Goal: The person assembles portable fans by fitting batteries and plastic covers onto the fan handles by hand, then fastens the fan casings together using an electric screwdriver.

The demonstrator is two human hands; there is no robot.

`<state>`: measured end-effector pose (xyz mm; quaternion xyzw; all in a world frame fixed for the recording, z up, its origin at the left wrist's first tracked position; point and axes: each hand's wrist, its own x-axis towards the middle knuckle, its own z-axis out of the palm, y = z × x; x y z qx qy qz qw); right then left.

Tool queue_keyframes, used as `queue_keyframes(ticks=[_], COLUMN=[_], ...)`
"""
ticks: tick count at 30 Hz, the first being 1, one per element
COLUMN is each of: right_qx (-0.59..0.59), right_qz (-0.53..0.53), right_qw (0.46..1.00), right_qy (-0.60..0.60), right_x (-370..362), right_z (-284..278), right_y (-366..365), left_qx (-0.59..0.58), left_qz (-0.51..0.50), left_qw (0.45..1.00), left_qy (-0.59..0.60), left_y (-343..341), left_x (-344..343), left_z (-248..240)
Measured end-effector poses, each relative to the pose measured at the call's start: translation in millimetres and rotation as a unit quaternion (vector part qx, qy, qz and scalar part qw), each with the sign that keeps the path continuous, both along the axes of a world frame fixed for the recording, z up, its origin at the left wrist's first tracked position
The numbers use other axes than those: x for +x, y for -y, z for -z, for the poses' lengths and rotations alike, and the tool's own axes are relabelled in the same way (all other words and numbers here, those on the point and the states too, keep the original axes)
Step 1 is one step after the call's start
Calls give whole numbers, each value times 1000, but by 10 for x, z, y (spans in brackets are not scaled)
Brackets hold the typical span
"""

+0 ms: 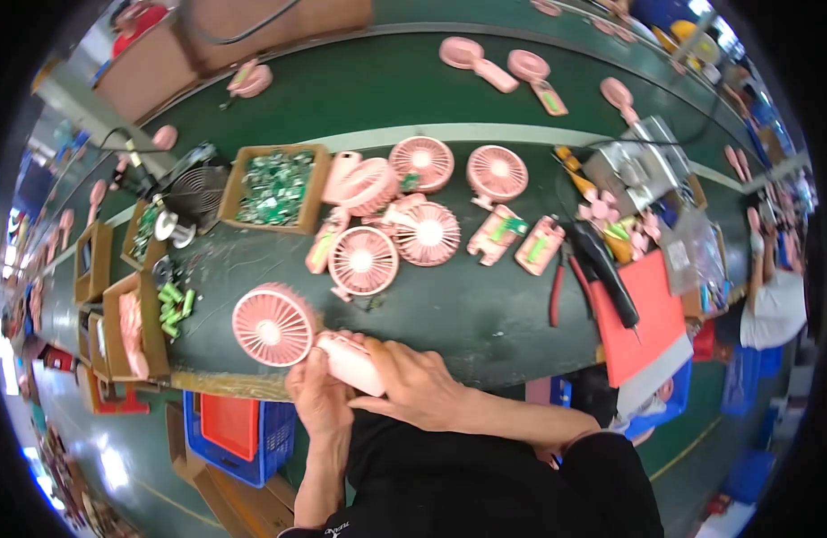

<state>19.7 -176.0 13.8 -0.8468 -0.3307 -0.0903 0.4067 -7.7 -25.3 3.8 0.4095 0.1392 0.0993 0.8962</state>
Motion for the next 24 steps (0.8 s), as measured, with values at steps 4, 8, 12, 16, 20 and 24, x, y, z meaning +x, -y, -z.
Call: queue_keyframes(ticks=[4,8,12,16,20,24], right_qx=[-35,-47,-75,-199,-206,-271], right_qz=[19,-2,-3,-46,-106,-124], right_qw=[999,997,995,978,971,938], right_qy=[23,-63,-72,-50,-66,-176], right_x=[42,14,-19,21,189,836], right_z=[51,103,85,86,-3,-411], right_y=[-18,-47,-110,-131,-80,304], left_qx=[85,65,21,-39,-43,-5], left_qz=[-34,-20,-16,-37,-23,-8], left_qw=[996,997,999,995,988,983], left_qy=[9,-20,-30,-84,-147,-182], left_y=[112,56,39,49,32,-54], left_x=[7,-23,-39,-111,-91,53], left_z=[-52,16,24,150,202,144])
